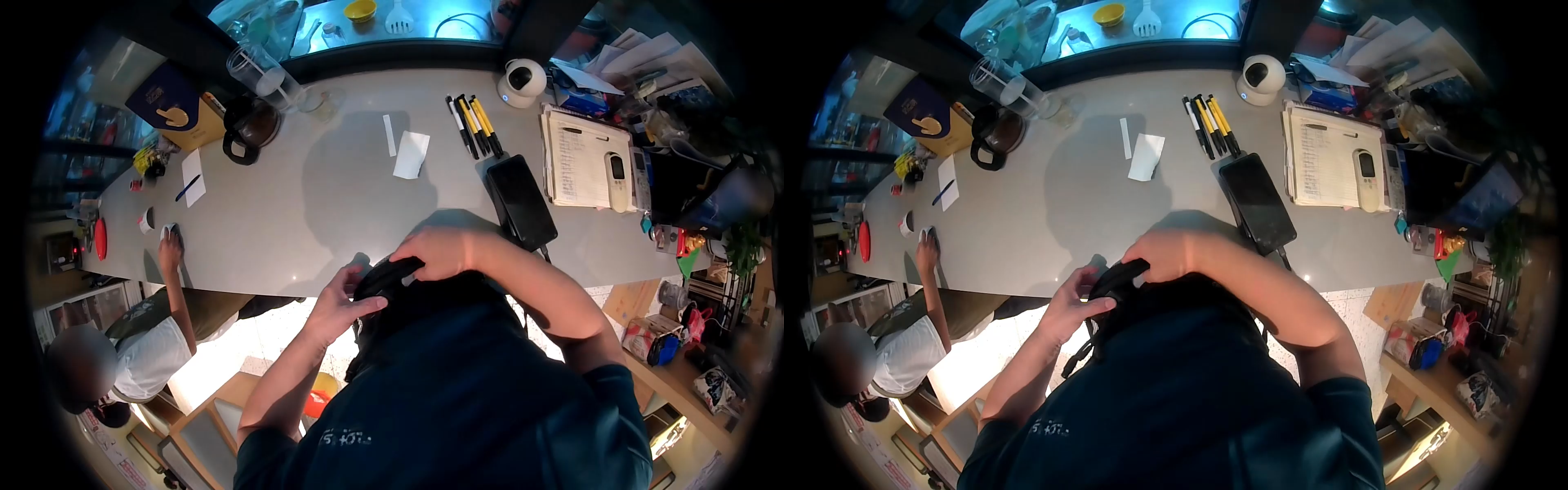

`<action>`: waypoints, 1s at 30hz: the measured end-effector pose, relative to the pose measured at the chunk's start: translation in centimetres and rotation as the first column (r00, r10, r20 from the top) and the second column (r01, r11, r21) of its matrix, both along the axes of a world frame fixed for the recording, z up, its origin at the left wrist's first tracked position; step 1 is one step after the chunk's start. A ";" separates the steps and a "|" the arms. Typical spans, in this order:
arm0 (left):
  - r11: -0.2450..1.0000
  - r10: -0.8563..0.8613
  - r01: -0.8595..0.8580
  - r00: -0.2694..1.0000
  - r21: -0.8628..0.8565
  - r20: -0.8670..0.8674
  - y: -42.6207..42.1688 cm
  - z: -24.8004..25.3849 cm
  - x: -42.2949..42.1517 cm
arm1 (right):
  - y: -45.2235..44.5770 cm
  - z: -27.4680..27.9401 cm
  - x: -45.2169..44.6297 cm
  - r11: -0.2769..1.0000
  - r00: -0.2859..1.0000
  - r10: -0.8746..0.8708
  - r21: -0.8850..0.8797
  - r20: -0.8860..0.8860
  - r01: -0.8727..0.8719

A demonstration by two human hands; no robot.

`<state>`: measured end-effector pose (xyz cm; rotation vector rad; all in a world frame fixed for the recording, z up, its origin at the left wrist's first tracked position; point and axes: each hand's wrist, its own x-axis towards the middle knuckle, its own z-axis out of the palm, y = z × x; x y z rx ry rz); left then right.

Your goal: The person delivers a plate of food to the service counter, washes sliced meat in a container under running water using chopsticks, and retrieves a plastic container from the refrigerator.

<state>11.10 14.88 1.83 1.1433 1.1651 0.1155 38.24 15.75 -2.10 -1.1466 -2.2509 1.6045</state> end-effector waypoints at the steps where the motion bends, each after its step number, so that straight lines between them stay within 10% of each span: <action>1: 1.000 0.024 -0.024 0.999 0.001 -0.028 -0.2 0.1 0.1 | -0.5 0.1 -0.1 0.986 0.998 -0.023 0.166 0.050 0.014; 4: 0.997 0.044 -0.037 0.995 0.073 -0.085 -0.7 0.1 0.3 | -1.7 1.6 -0.4 0.801 0.987 -0.110 0.598 0.118 0.018; 11: 0.977 0.141 -0.132 0.989 0.165 -0.041 -3.3 0.6 -0.7 | -4.3 3.2 -0.3 0.765 0.986 -0.163 0.628 -0.023 0.141; 19: 0.996 -0.016 0.001 0.988 -0.092 -0.156 -6.1 1.8 -5.3 | -8.9 5.6 4.7 0.825 0.872 -0.485 0.369 0.072 0.428; 21: 0.984 0.023 -0.043 0.993 -0.175 -0.114 -6.3 2.9 -4.6 | -11.3 4.9 6.4 0.880 0.837 -0.469 0.231 0.283 0.415; 30: 0.954 -0.287 0.245 0.912 -0.170 -0.293 -6.0 1.1 -5.5 | -14.3 0.9 9.6 0.912 0.897 -0.383 -0.065 0.222 0.406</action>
